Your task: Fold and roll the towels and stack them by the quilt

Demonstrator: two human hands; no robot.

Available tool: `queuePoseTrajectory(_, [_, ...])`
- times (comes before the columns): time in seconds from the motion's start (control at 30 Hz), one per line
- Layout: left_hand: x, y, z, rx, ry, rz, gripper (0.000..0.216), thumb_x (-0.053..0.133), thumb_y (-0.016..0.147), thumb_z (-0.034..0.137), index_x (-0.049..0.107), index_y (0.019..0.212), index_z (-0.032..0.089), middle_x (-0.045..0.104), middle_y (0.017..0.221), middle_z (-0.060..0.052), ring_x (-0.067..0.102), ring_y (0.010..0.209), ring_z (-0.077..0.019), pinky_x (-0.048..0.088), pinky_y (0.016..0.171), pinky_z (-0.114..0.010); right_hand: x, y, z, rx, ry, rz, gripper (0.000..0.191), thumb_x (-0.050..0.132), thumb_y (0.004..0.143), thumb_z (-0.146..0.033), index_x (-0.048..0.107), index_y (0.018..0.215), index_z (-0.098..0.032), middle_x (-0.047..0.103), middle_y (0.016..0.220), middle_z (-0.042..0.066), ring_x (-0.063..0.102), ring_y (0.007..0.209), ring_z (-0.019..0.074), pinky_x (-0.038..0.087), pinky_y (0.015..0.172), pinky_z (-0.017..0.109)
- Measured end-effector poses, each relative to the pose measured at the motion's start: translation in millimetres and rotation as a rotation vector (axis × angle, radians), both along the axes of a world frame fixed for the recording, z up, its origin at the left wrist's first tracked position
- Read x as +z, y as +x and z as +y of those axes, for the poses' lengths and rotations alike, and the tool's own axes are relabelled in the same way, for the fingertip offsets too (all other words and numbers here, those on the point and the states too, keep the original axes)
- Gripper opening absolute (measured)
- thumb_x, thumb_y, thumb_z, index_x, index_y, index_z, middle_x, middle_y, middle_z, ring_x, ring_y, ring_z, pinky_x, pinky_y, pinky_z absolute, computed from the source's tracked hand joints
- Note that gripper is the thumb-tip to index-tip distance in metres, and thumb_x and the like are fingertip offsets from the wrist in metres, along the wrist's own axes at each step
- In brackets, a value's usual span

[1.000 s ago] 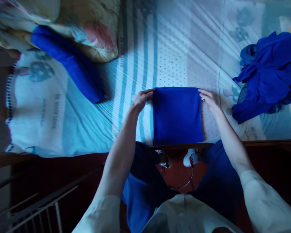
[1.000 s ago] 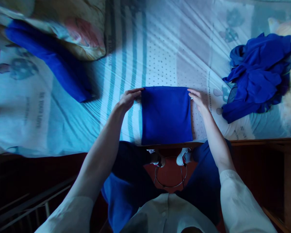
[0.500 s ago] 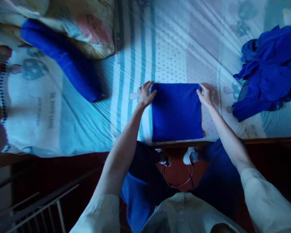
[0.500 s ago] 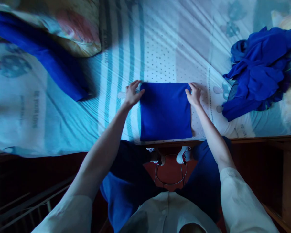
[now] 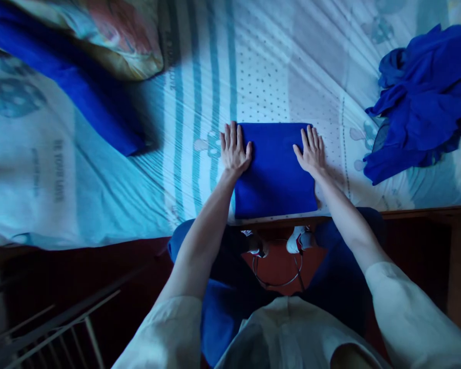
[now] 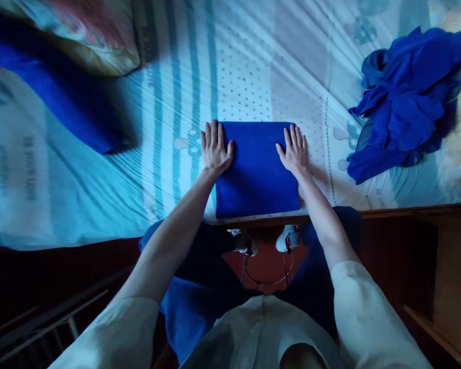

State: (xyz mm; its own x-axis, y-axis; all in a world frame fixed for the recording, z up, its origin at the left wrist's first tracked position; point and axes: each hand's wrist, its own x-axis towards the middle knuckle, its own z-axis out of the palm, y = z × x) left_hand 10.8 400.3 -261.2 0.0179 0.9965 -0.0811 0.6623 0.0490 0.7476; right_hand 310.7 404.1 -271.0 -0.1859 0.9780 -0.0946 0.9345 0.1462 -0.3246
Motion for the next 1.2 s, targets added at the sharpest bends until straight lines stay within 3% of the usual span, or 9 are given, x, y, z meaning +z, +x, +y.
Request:
queuePoseTrajectory(0.1, [10.1, 24, -20, -0.006, 0.0, 0.016, 0.083, 0.045, 0.097, 0.059, 0.026, 0.164, 0.013, 0.01, 0.174, -0.008, -0.011, 0.16, -0.03, -0.002, 0.132, -0.054, 9.4, -21, -6, -0.005, 0.004, -0.006, 0.074, 0.032, 0.106, -0.048, 0.01, 0.167, -0.012, 0.005, 0.174, 0.012, -0.004, 0.161, 0.0328, -0.002, 0.127, 0.064])
queuePoseTrajectory(0.23, [18.7, 57, -71, -0.155, -0.021, 0.061, 0.078, 0.042, 0.099, 0.052, 0.024, 0.164, 0.013, 0.012, 0.174, -0.009, -0.006, 0.161, -0.0306, -0.001, 0.131, -0.056, 29.1, -57, -53, 0.074, 0.016, 0.026, 0.07, 0.032, 0.106, -0.041, 0.011, 0.167, -0.015, 0.007, 0.175, 0.008, -0.004, 0.161, 0.0304, -0.004, 0.128, 0.062])
queuePoseTrajectory(0.37, [17.7, 56, -112, -0.159, -0.044, 0.114, 0.072, 0.036, 0.101, 0.046, 0.025, 0.165, 0.015, 0.016, 0.173, -0.01, 0.002, 0.161, -0.0289, 0.0, 0.131, -0.055, 37.0, -52, -105, 0.078, -0.059, 0.061, 0.067, 0.031, 0.106, -0.04, 0.016, 0.167, -0.016, 0.014, 0.174, 0.009, 0.007, 0.162, 0.0264, 0.004, 0.131, 0.055])
queuePoseTrajectory(0.47, [19.0, 54, -128, -0.084, -0.031, 0.195, 0.07, 0.033, 0.102, 0.042, 0.024, 0.164, 0.012, 0.015, 0.172, -0.013, 0.003, 0.161, -0.0276, 0.0, 0.131, -0.053, 38.3, -47, -121, -0.058, -0.07, 0.045, 0.067, 0.031, 0.106, -0.037, 0.016, 0.166, -0.011, 0.014, 0.173, 0.014, 0.01, 0.161, 0.0282, 0.005, 0.13, 0.058])
queuePoseTrajectory(0.53, [20.3, 60, -140, -0.113, -0.02, 0.226, 0.069, 0.033, 0.102, 0.04, 0.025, 0.164, 0.01, 0.016, 0.172, -0.014, 0.002, 0.161, -0.0275, 0.001, 0.131, -0.053, 39.6, -57, -129, -0.085, -0.069, 0.047, 0.067, 0.032, 0.105, -0.036, 0.018, 0.166, -0.011, 0.014, 0.172, 0.015, 0.009, 0.161, 0.0296, 0.005, 0.129, 0.061])
queuePoseTrajectory(0.67, [18.7, 66, -174, -0.168, -0.023, 0.263, 0.067, 0.031, 0.102, 0.038, 0.027, 0.163, 0.011, 0.022, 0.17, -0.014, 0.006, 0.161, -0.0268, 0.004, 0.131, -0.054, 40.9, -77, -157, 0.084, -0.093, 0.099, 0.064, 0.034, 0.105, -0.035, 0.026, 0.164, -0.013, 0.02, 0.172, 0.012, 0.012, 0.161, 0.0253, 0.007, 0.131, 0.053])
queuePoseTrajectory(0.83, [21.0, 39, -212, -0.027, -0.078, 0.325, 0.068, 0.03, 0.102, 0.038, 0.024, 0.163, 0.007, 0.021, 0.17, -0.018, 0.011, 0.161, -0.0273, 0.008, 0.131, -0.051, 46.5, -36, -195, 0.045, -0.097, 0.063, 0.063, 0.035, 0.105, -0.036, 0.029, 0.163, -0.01, 0.027, 0.169, 0.015, 0.019, 0.16, 0.0238, 0.01, 0.131, 0.049])
queuePoseTrajectory(1.03, [32.7, 23, -235, 0.12, -0.193, 0.348, 0.065, 0.036, 0.099, 0.03, 0.034, 0.159, 0.003, 0.03, 0.166, -0.023, 0.019, 0.159, -0.0301, 0.018, 0.129, -0.051, 62.2, -1, -208, -0.113, -0.103, 0.076, 0.058, 0.047, 0.099, -0.028, 0.046, 0.154, -0.01, 0.039, 0.163, 0.018, 0.032, 0.155, 0.0286, 0.023, 0.128, 0.051])
queuePoseTrajectory(1.2, [40.0, 11, -243, 0.278, -0.256, 0.1, 0.055, 0.046, 0.091, 0.02, 0.053, 0.145, 0.01, 0.057, 0.148, -0.02, 0.049, 0.144, -0.0299, 0.039, 0.119, -0.045, 74.1, 7, -219, -0.415, -0.152, 0.257, 0.051, 0.052, 0.093, -0.023, 0.06, 0.142, -0.009, 0.062, 0.144, 0.021, 0.057, 0.138, 0.0304, 0.042, 0.118, 0.042])
